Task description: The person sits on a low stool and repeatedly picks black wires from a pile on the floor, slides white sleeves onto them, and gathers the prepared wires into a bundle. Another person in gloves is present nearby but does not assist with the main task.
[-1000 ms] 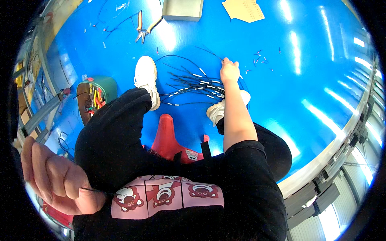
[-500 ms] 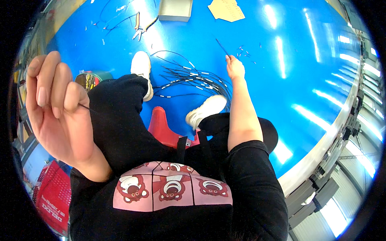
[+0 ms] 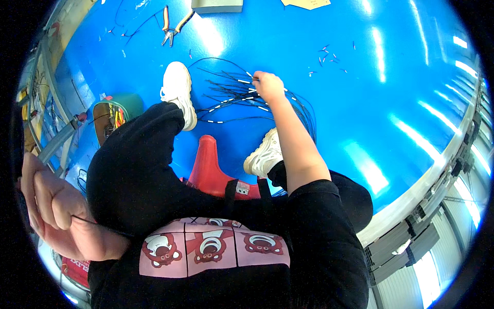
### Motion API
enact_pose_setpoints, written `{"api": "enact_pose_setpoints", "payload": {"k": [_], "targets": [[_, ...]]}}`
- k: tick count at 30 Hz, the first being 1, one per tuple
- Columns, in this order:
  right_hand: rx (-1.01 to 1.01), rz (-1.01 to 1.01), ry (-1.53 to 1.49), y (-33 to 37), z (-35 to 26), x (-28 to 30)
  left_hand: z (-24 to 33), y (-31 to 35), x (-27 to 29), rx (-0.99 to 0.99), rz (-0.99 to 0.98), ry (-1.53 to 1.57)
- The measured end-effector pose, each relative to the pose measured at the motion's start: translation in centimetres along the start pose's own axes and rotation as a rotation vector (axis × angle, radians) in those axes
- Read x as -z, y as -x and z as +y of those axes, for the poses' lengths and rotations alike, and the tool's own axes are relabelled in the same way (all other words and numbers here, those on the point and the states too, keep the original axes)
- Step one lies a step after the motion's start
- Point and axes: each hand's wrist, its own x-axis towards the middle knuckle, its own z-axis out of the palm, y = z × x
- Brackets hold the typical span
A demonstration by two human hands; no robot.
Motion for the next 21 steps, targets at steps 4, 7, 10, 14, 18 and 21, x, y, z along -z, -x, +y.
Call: {"api": "enact_pose_setpoints", "payload": {"k": [4,7,10,14,18,21], "targets": [[0.107,0.035,0.102,0.0,0.7,-3.6,2.3,-0.4,1.0,-0.072,-0.024,-0.102],[0.073,0.105,0.048,0.1,-0.8,-3.7,5.4,-5.1,6.3,-0.892,0.003,-1.652],[-0.044,0.094,0.132,0.6,2.0,-3.5,-2.9,-16.1,9.9,-0.271,-0.133,-1.985],[0.008,0.092,0.131,-0.3,0.9,-3.3,-11.5,-19.7,25.1,0.067,-0.849,-2.118],[0.019,0.084,0.116,0.1,1.7,-3.2,-17.2,-19.2,31.9,0.375,-0.968,-2.218],[0.037,0.035,0.144,0.0,2.6,-3.6,-18.8,-19.0,33.5,0.427,-0.983,-2.293]]}}
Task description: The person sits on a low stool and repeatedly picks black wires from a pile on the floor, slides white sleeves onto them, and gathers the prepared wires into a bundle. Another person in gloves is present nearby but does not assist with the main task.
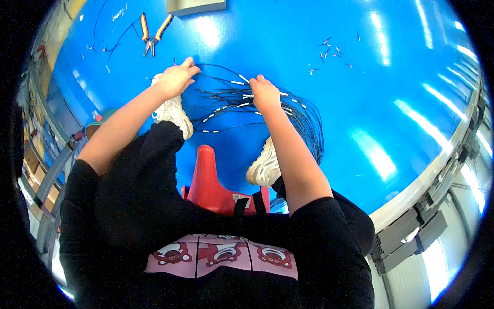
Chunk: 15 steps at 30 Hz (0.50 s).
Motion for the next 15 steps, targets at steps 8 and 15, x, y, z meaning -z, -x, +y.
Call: {"api": "enact_pose_setpoints", "payload": {"k": [8,15], "targets": [[0.005,0.051,-0.068,-0.9,-0.1,0.0,-1.3,-0.2,-1.5,0.059,-0.016,-0.064],[0.048,0.199,-0.271,-2.3,-1.7,3.3,-1.1,-0.7,-2.1,0.146,-0.011,-0.083]]}}
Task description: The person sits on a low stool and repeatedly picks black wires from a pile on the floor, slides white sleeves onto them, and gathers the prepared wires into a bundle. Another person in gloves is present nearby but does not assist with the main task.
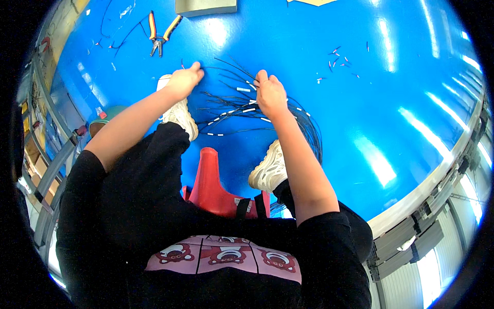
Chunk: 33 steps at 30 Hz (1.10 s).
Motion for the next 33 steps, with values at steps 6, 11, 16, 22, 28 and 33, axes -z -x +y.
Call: {"api": "enact_pose_setpoints", "payload": {"k": [6,11,16,22,28,33], "targets": [[-0.103,-0.182,-0.413,-0.6,-4.3,-1.9,2.6,0.3,0.8,-0.256,0.182,0.386],[-0.104,-0.134,-0.144,-0.7,-4.4,-2.6,1.6,0.0,1.5,-0.129,0.201,0.497],[-0.010,-0.037,0.009,-1.9,-3.1,-1.5,-3.0,0.7,0.7,0.071,0.095,0.008],[-0.137,-0.089,-0.311,-2.4,-4.1,-0.1,-2.8,0.3,-0.8,-0.163,0.123,-0.105],[0.131,0.159,-0.178,-2.7,-3.1,1.0,4.2,-1.5,5.0,-0.444,0.246,0.175],[0.097,0.005,-0.385,-2.1,-3.8,2.9,6.5,-2.5,5.9,-0.464,0.409,0.554]]}}
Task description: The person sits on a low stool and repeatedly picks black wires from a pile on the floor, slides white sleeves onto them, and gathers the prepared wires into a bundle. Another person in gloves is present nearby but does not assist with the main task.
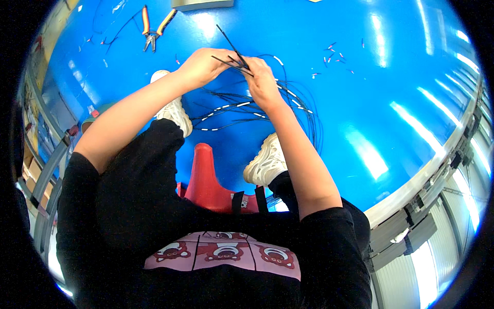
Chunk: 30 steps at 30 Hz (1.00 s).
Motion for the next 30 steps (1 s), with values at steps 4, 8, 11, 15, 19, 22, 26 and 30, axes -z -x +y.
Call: {"api": "enact_pose_setpoints", "payload": {"k": [4,8,11,15,19,22,26,30], "targets": [[-0.173,-0.052,-0.131,-0.1,-0.3,1.9,1.6,-0.9,1.4,0.235,-0.028,0.121],[-0.183,0.129,-0.426,-0.5,2.5,5.7,0.9,-1.3,4.5,0.184,-0.103,-0.145],[-0.281,0.077,-0.526,-0.8,2.2,10.7,0.5,-1.9,3.9,0.060,-0.232,-0.366],[-0.322,0.076,-0.591,0.5,1.5,15.5,3.6,-4.6,0.0,0.034,-0.299,-0.449],[-0.297,0.180,-0.702,3.3,-0.1,17.7,3.9,-6.2,-5.0,0.092,-0.220,-0.453],[-0.290,0.269,-0.763,5.2,-0.3,18.7,2.7,-6.9,-7.2,0.194,-0.239,-0.494],[-0.199,0.465,-0.852,6.2,-0.2,17.9,2.1,-7.1,-9.0,0.195,-0.325,-0.550],[-0.234,0.477,-0.884,6.4,-0.3,17.2,1.4,-7.3,-10.4,0.079,-0.387,-0.671]]}}
